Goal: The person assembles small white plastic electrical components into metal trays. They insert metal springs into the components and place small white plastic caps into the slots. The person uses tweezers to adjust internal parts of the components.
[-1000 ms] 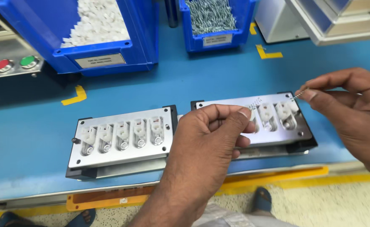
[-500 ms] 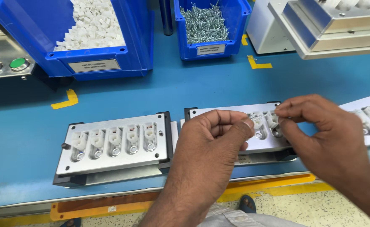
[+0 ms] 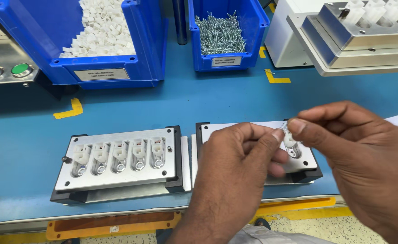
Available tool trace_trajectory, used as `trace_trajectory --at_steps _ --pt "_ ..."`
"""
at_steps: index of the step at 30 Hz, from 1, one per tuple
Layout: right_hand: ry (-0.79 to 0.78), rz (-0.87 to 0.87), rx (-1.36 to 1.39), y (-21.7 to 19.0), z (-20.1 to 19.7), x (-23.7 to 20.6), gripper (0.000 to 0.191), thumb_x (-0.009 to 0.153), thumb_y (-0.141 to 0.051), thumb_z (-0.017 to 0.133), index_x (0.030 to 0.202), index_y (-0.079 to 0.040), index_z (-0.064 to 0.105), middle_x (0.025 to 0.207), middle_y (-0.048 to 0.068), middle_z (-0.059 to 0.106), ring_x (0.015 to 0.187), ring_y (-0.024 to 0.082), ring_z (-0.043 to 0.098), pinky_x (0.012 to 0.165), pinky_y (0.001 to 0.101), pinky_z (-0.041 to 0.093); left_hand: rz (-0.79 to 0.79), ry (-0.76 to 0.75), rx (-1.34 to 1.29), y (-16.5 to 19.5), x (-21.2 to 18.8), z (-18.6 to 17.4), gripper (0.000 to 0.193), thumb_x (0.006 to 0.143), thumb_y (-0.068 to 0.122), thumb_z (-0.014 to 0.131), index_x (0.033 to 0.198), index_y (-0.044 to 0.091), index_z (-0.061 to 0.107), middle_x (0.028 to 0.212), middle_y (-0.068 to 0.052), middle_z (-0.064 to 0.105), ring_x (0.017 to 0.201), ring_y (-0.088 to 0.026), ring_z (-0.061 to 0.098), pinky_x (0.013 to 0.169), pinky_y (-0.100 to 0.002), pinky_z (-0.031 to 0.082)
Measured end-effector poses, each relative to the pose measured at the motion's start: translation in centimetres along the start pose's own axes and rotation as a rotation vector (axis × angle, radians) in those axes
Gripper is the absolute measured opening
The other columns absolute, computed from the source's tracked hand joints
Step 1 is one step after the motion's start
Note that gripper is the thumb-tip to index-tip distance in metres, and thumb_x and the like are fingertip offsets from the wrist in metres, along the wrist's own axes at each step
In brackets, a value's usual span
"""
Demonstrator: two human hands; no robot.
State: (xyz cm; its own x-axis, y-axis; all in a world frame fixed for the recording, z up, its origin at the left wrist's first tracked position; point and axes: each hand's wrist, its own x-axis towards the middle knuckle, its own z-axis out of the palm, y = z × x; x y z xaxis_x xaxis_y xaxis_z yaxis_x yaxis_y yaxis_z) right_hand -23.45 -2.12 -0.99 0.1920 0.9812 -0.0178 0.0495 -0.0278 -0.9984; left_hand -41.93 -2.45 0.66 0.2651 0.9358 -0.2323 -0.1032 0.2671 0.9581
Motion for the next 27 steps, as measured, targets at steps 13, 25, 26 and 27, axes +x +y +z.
trace_trajectory --at_steps 13,25,26,27 --pt "-0.013 -0.337 -0.886 -0.1 -0.8 2.3 0.017 0.089 -0.016 0.081 0.105 -0.011 0.085 0.095 0.004 0.078 0.081 0.019 0.064 0.065 0.0339 0.054 -0.351 0.050 -0.002 0.5 -0.2 -1.9 0.043 0.102 0.044 0.050 0.104 0.007 0.070 0.085 -0.002 0.068 0.080 -0.008 0.061 0.077 -0.028 0.054" --pt "-0.048 -0.209 -1.140 0.4 0.6 2.2 0.018 0.088 -0.028 0.082 0.102 -0.018 0.082 0.096 0.002 0.079 0.079 0.017 0.070 0.064 0.0327 0.060 -0.359 0.038 -0.023 0.3 -0.6 -2.2 0.039 0.101 0.043 0.052 0.109 0.009 0.069 0.091 -0.003 0.067 0.086 -0.009 0.062 0.084 -0.029 0.055" --pt "-0.051 -0.248 -1.114 0.6 0.7 2.1 0.018 0.088 -0.030 0.083 0.100 -0.017 0.082 0.095 0.002 0.079 0.082 0.017 0.069 0.066 0.0332 0.059 -0.354 0.036 -0.033 0.3 -0.5 -2.2 0.039 0.103 0.041 0.052 0.112 0.008 0.070 0.093 -0.004 0.068 0.088 -0.010 0.063 0.086 -0.029 0.055" --pt "-0.076 -0.418 -1.094 0.8 0.7 2.0 0.016 0.087 -0.025 0.080 0.099 -0.015 0.081 0.098 0.002 0.079 0.089 0.018 0.069 0.071 0.0328 0.058 -0.350 0.031 -0.042 0.2 -0.5 -2.2 0.038 0.105 0.038 0.052 0.114 0.007 0.070 0.096 -0.005 0.068 0.091 -0.011 0.063 0.088 -0.030 0.055"
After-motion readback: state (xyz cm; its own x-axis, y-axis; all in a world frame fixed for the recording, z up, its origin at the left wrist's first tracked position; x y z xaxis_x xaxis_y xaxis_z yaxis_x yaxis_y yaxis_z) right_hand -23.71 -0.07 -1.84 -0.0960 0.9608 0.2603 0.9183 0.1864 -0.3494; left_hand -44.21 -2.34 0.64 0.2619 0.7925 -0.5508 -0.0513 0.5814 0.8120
